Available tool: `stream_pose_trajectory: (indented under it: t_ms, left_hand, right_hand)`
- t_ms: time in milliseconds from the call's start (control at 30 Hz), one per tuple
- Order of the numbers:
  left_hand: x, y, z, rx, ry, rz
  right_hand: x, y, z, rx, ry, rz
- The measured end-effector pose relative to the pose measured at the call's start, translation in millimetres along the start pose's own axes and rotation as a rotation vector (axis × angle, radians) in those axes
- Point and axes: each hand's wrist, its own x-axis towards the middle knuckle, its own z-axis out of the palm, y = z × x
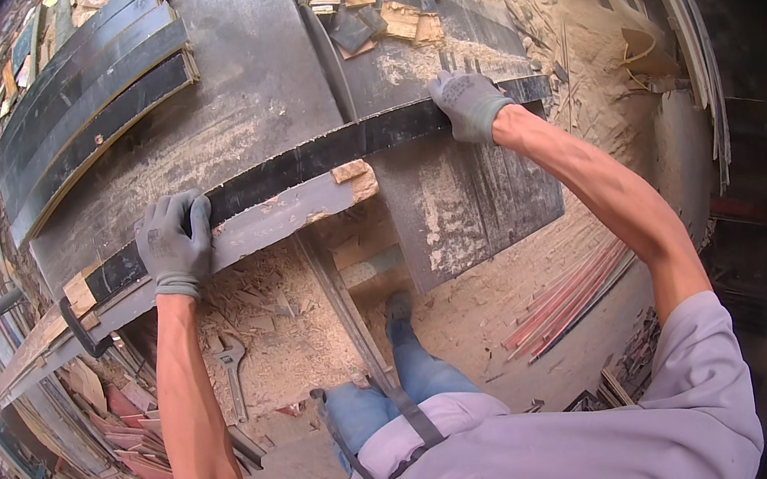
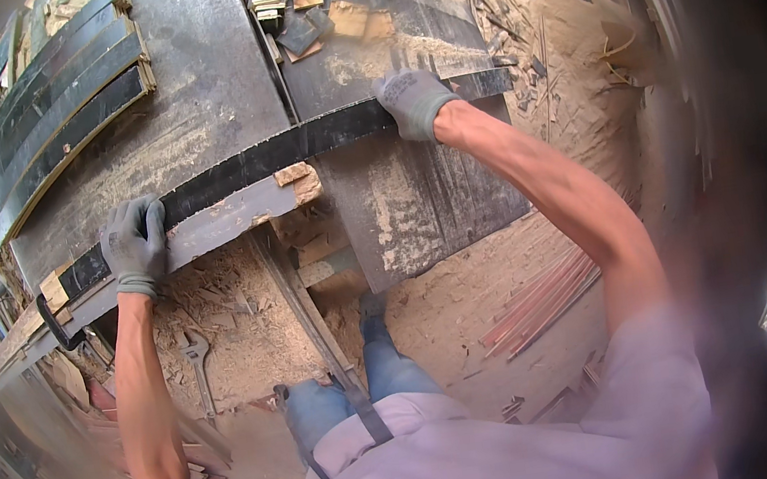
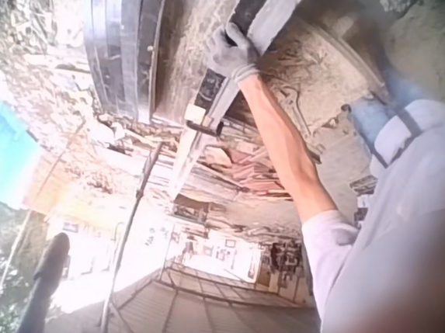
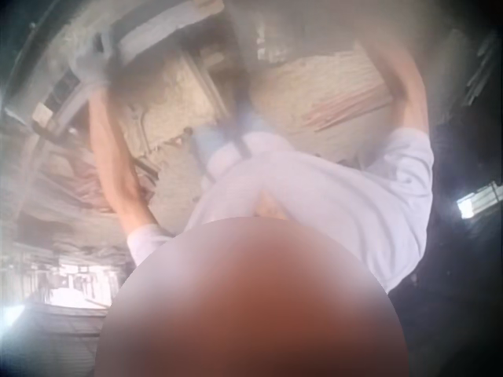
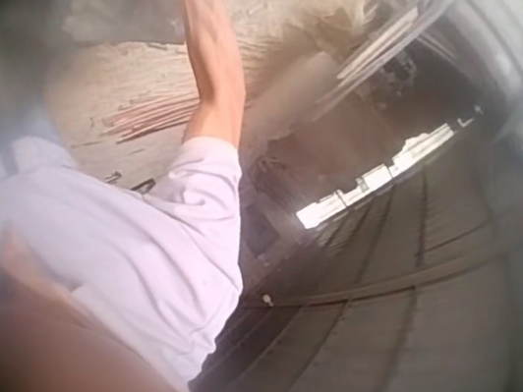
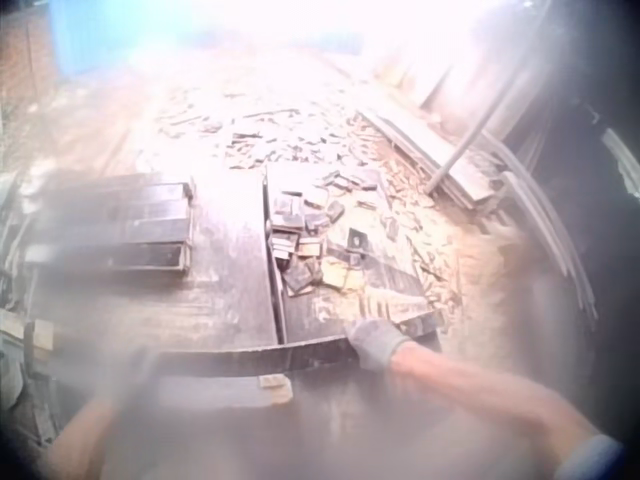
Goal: The person selects long wooden planks from a pile and uses a table saw to cut them into shorter pieces. They handle the planks with gloved hands, feed them through the saw, and stack the cut pieces on the table.
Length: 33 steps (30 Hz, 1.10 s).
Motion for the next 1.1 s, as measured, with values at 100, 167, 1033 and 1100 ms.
stream_pose_trajectory:
  t_ms: [100,167,1033,1100]
  left_hand:
    - [-2.8,-0.2,1.9,-0.002,0.005,-0.005]
    - [-3.8,-0.3,3.4,-0.009,0.014,-0.003]
    - [25.6,10.8,-8.2,-0.087,-0.078,0.024]
    - [17.9,-1.4,-8.8,-0.162,-0.055,-0.026]
  right_hand:
    - [-1.0,-3.6,-1.1,-0.01,-0.021,0.016]
    - [-1.3,-2.9,0.9,-0.013,0.001,0.014]
    - [-99.7,-31.8,7.5,0.21,0.68,0.546]
    - [-83.9,-89.7,-32.9,0.659,0.518,0.605]
